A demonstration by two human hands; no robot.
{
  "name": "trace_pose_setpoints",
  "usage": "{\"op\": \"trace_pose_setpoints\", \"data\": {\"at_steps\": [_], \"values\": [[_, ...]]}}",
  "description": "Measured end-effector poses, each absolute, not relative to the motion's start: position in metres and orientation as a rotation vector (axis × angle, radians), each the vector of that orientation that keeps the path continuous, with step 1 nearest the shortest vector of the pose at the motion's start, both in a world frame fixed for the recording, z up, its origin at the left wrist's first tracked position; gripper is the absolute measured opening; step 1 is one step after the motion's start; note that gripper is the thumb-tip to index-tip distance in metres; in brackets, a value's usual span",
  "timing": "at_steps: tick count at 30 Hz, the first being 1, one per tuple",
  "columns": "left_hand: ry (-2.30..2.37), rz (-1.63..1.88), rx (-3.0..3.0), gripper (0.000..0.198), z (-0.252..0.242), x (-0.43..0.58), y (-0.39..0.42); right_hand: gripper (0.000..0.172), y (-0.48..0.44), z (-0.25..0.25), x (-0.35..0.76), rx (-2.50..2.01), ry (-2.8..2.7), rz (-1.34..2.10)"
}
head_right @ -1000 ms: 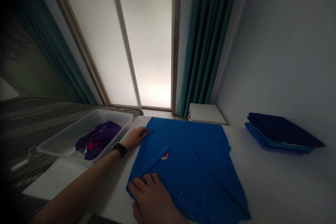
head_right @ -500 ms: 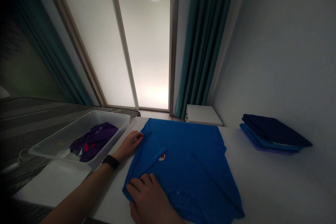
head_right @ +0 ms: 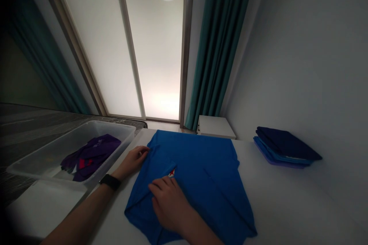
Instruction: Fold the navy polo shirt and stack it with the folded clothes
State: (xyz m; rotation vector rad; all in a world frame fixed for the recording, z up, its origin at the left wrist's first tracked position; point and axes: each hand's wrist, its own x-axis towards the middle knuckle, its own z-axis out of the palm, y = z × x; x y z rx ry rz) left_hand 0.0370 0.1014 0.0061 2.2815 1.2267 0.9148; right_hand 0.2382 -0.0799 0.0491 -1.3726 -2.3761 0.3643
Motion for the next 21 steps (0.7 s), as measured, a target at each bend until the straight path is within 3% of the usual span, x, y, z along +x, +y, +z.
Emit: {"op": "trace_pose_setpoints", "data": {"at_steps": [14, 21], "values": [[1.248, 0.858, 2.27, 0.027, 0.013, 0.035, 0.095, 0.024, -0.002, 0.032, 0.294, -2.016, -2.03, 0.197], [1.262, 0.848, 2.394, 0.023, 0.005, 0.036, 0.1, 0.027, 0.007, 0.033, 0.287, -2.073, -2.046, 0.265]]}}
